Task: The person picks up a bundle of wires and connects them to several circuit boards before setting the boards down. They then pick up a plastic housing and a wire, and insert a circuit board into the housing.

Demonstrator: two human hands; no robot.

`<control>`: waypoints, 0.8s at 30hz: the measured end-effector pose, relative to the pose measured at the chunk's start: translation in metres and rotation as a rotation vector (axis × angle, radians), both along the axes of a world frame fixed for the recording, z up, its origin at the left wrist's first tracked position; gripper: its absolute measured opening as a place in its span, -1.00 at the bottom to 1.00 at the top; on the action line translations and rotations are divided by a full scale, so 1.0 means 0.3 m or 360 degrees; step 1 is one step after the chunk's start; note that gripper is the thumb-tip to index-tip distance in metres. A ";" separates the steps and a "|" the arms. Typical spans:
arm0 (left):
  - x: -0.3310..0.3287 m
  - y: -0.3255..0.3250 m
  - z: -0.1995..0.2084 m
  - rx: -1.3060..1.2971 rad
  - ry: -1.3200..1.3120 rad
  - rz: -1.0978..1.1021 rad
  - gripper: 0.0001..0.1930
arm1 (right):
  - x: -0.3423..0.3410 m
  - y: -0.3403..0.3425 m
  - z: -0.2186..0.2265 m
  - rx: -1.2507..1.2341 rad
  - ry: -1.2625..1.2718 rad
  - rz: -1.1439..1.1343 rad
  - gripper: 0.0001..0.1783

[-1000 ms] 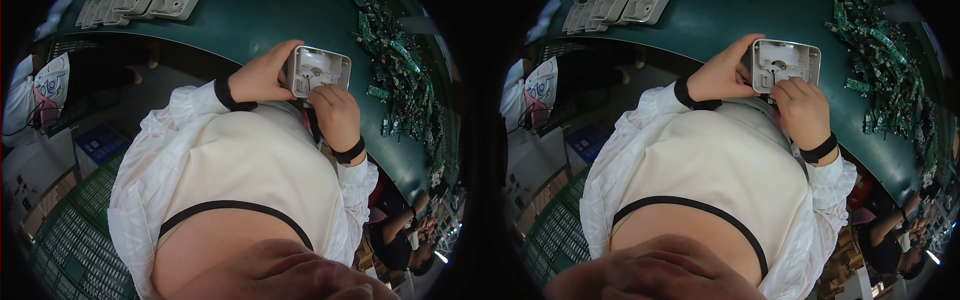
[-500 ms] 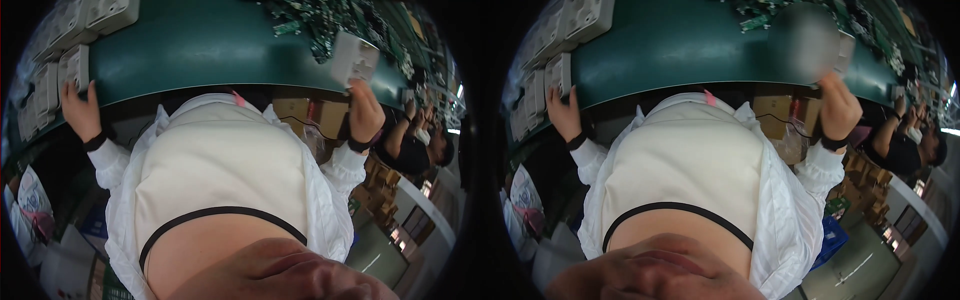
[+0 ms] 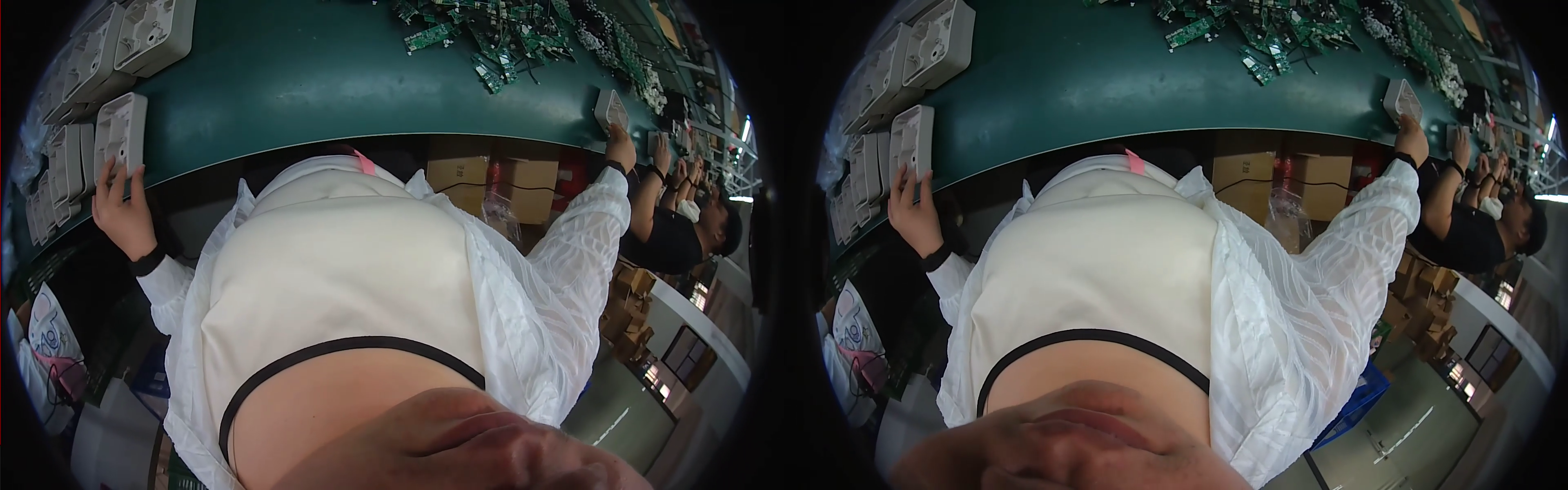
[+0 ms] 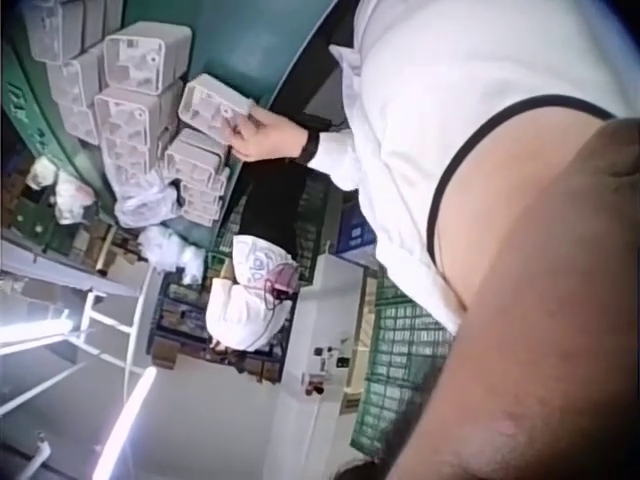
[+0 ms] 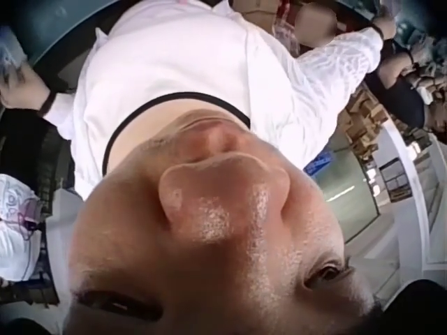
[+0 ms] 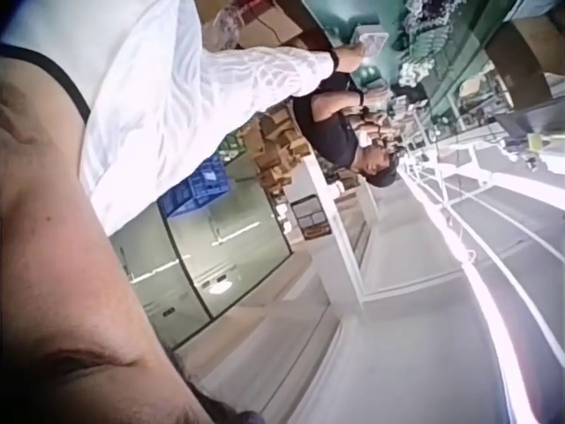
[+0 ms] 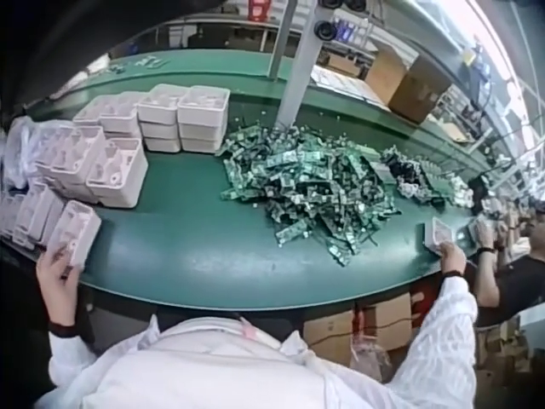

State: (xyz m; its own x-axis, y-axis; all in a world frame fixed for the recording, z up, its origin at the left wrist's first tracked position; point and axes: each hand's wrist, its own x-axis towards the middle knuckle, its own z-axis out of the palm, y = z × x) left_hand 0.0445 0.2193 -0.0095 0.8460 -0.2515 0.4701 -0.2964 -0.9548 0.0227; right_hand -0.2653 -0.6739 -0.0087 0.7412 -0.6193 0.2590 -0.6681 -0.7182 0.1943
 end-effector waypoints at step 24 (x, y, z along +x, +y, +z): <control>-0.064 -0.240 0.348 -0.0362 0.0420 -0.1167 -0.82 | 0.750 1.079 0.543 0.0323 -0.0188 0.1011 -0.77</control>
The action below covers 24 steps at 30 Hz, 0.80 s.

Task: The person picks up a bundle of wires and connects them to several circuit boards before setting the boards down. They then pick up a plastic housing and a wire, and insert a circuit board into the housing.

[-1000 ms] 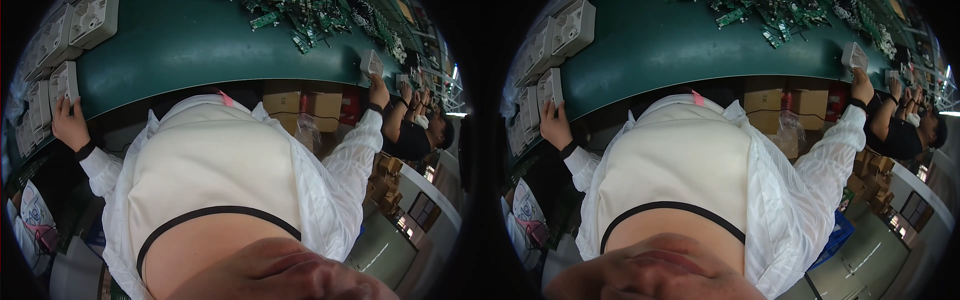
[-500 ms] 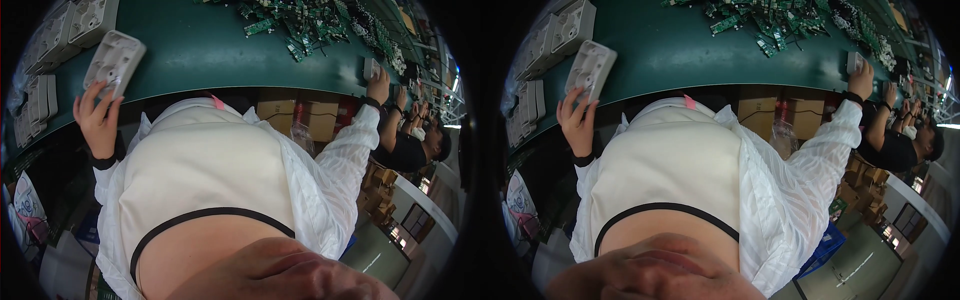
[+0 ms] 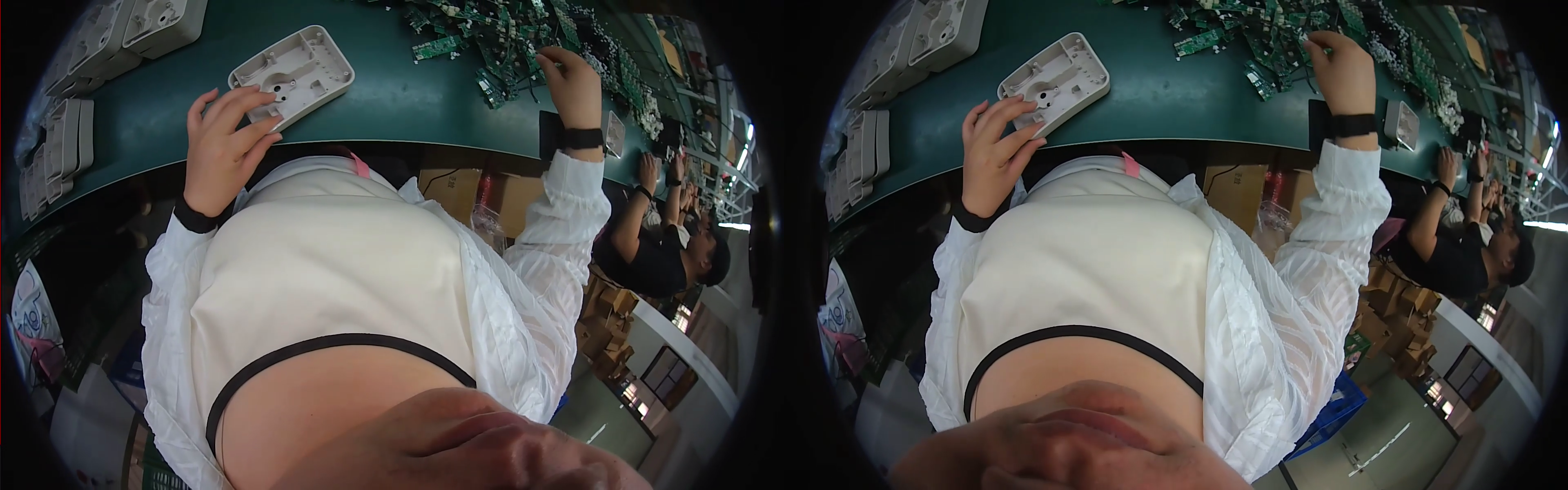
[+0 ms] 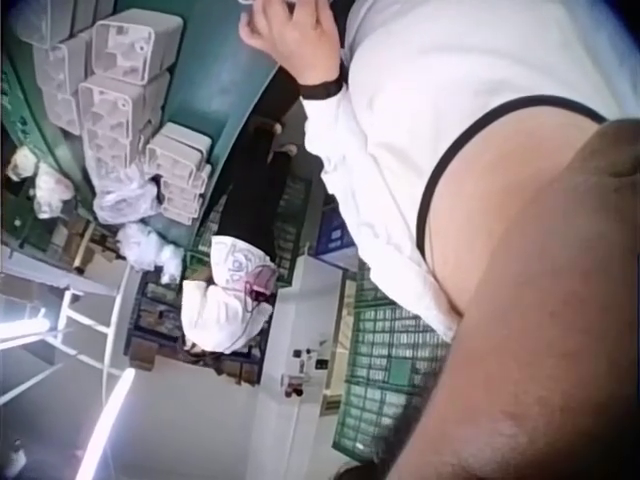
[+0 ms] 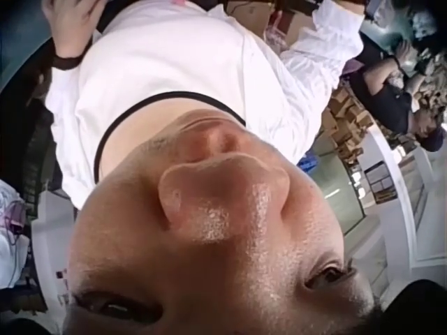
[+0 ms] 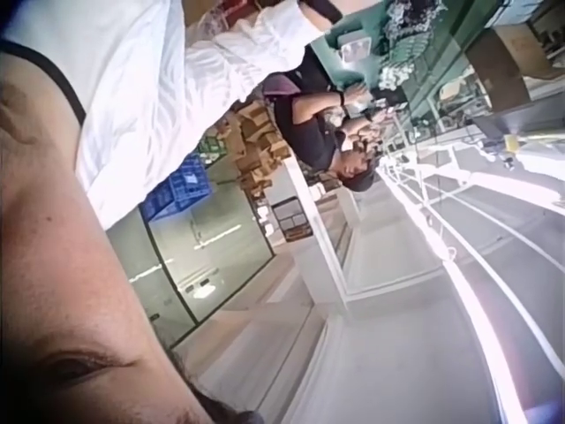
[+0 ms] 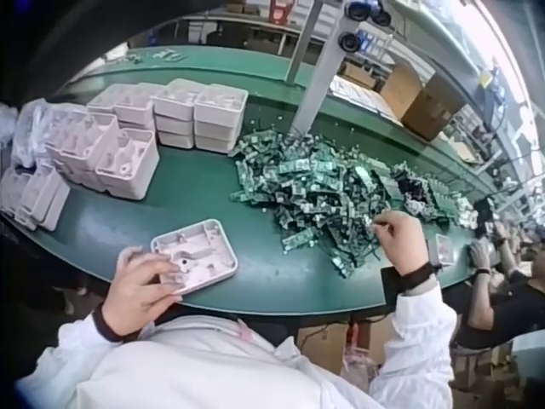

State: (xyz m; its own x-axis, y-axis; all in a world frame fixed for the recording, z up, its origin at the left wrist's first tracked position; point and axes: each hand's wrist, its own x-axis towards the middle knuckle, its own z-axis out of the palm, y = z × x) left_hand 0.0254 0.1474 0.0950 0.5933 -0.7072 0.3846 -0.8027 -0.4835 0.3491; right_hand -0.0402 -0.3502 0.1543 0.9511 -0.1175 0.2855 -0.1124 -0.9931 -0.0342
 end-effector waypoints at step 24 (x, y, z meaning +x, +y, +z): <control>0.045 -0.023 -0.123 -0.0294 0.0487 0.0322 0.02 | 0.220 0.353 -0.051 0.4624 0.0506 0.0330 -0.87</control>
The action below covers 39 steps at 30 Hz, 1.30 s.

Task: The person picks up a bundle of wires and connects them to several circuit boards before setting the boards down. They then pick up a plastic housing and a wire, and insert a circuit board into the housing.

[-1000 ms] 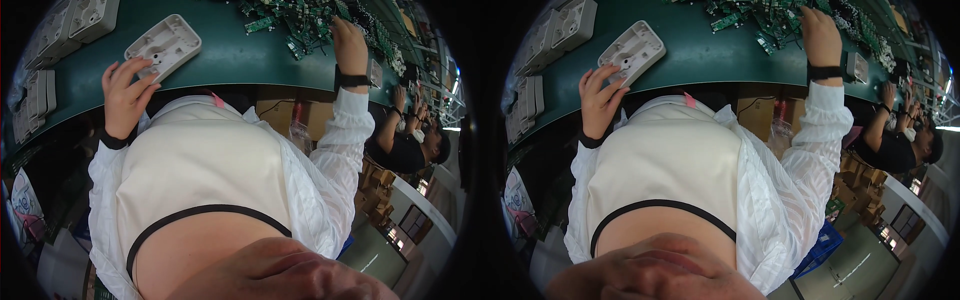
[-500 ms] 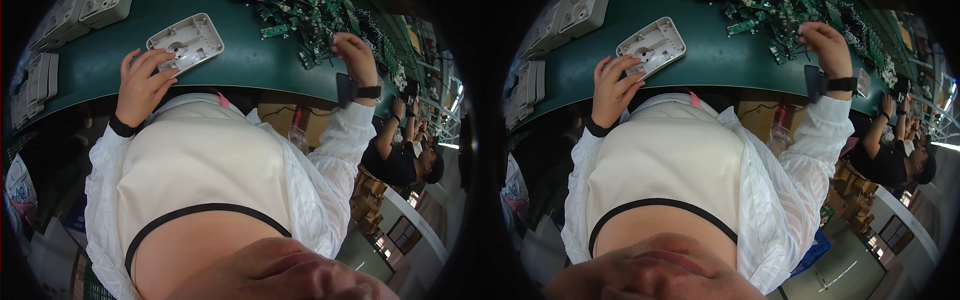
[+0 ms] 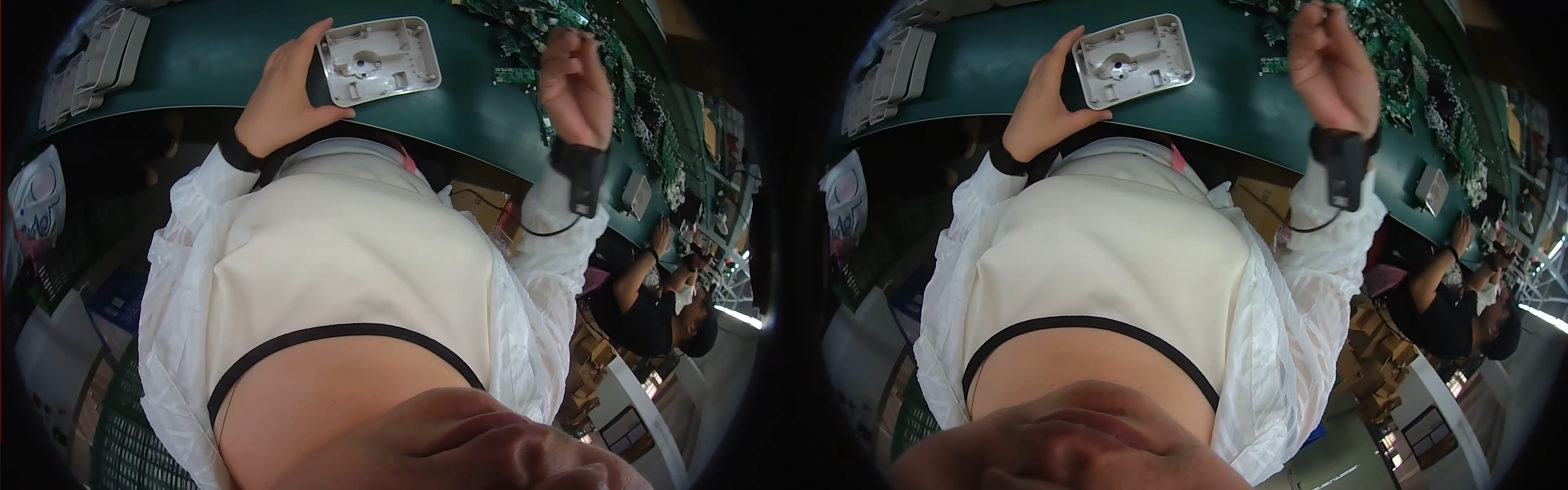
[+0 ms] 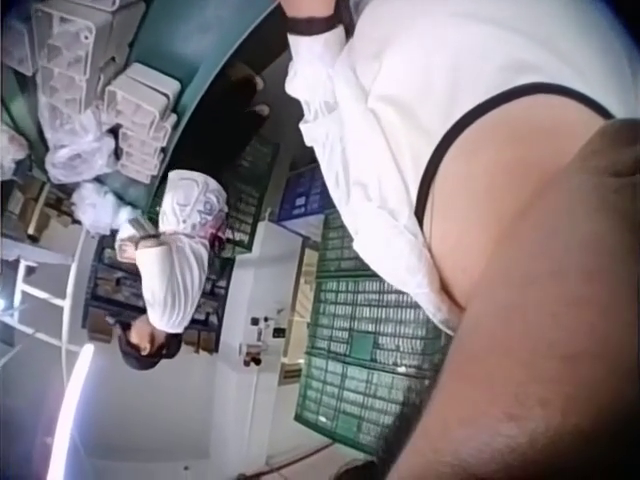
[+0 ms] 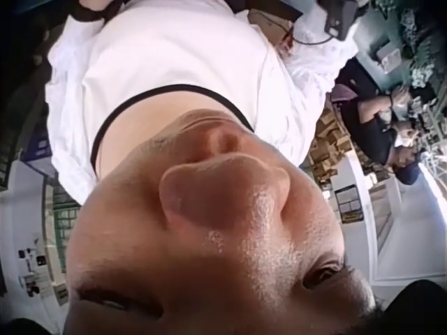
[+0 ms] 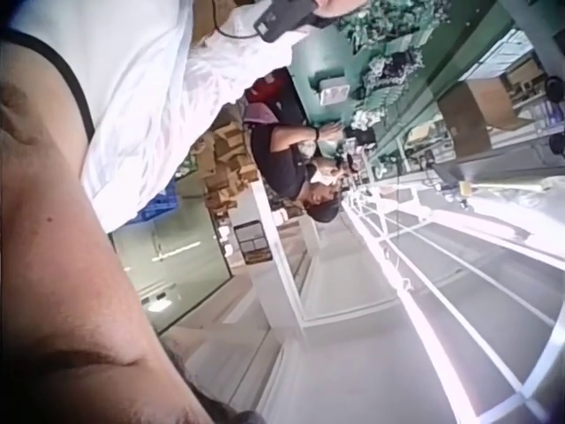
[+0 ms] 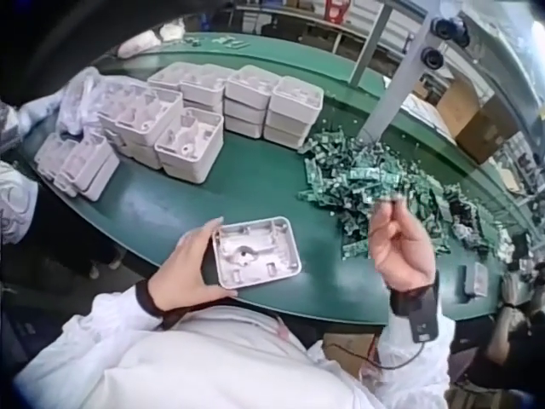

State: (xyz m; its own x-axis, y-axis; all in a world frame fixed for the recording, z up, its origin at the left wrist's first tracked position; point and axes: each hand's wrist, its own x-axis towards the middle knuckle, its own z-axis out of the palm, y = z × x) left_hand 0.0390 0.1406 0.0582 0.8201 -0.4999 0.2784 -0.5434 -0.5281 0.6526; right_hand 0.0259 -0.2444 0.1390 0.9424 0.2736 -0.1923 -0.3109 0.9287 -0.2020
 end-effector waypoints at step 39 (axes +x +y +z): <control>-0.003 0.068 0.025 -0.0370 0.0056 0.0105 0.17 | -0.018 0.590 -0.200 -0.2468 -0.0881 -0.0300 -0.85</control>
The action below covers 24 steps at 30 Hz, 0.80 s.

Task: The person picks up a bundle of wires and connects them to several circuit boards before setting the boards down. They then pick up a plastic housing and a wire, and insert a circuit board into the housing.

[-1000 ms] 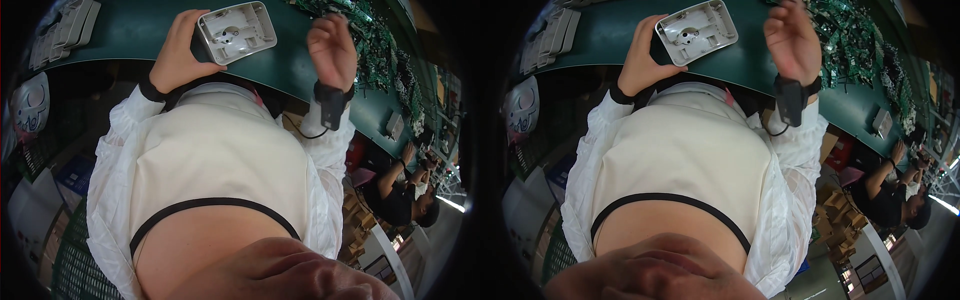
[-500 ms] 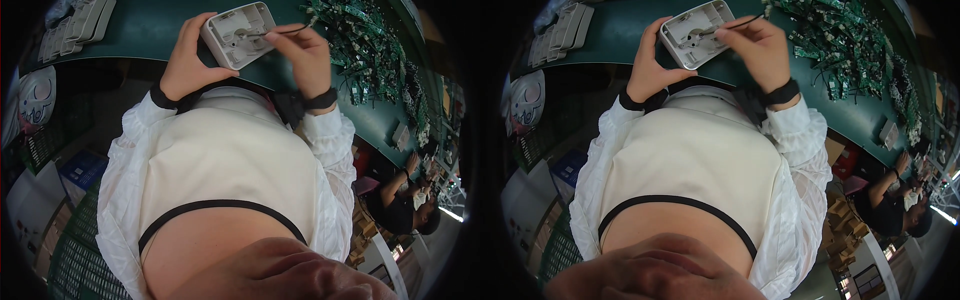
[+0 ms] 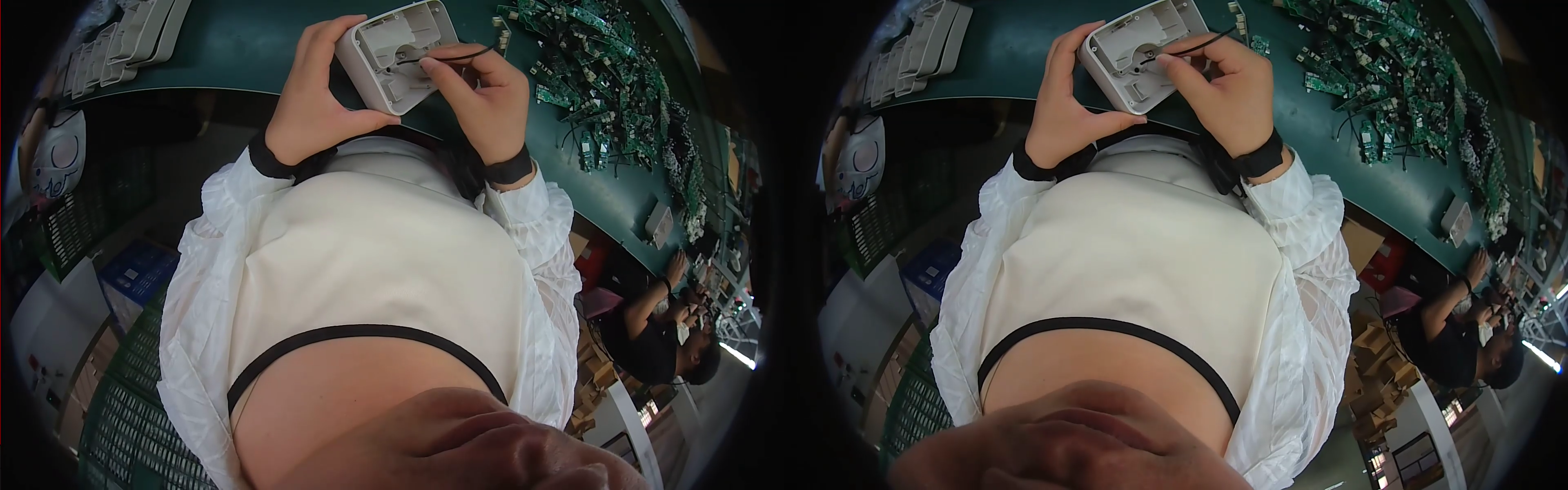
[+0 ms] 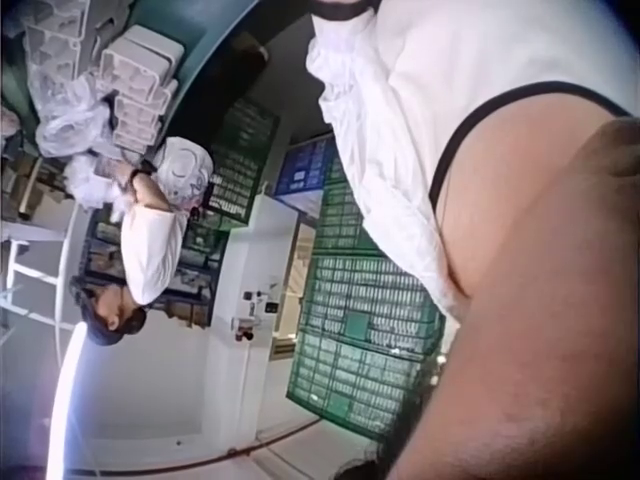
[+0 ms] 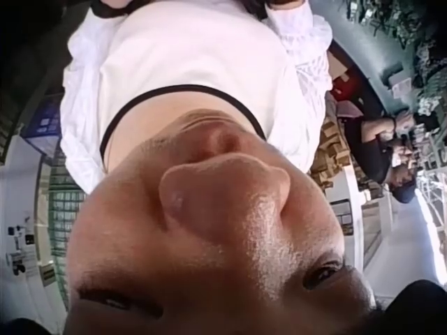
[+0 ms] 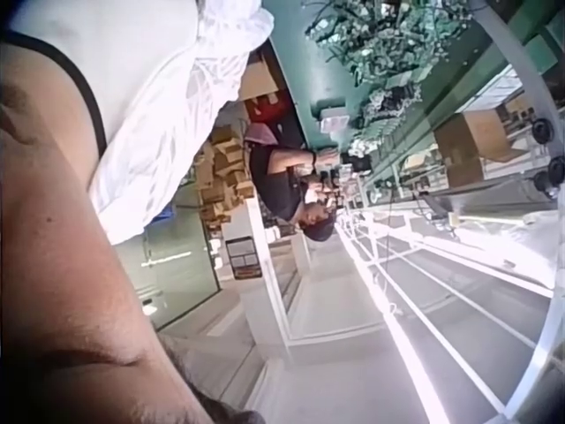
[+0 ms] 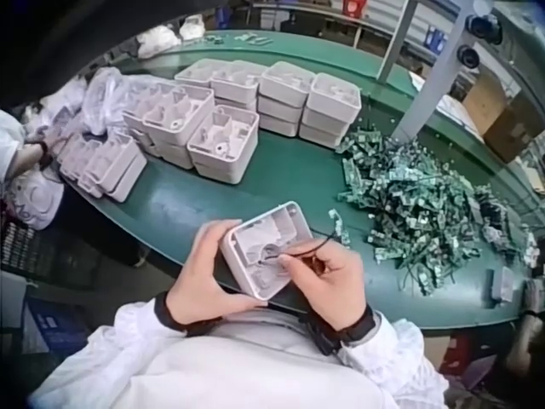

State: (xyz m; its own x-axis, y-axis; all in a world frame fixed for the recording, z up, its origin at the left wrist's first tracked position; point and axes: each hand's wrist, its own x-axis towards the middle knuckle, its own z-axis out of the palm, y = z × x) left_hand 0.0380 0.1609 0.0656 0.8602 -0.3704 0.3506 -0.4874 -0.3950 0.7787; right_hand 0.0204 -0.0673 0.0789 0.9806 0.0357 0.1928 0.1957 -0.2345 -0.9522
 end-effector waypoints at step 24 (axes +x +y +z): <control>-0.022 0.008 -0.036 -0.0218 0.0385 -0.0077 0.07 | -0.034 -0.043 0.023 -0.0534 -0.0272 0.0032 -0.81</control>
State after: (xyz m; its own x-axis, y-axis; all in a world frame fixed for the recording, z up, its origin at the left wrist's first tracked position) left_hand 0.0315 0.1632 0.0548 0.9073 -0.3765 0.1872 -0.2969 -0.2586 0.9192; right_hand 0.0103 -0.0802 0.0858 0.9337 0.1435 0.3280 0.3530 -0.5225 -0.7761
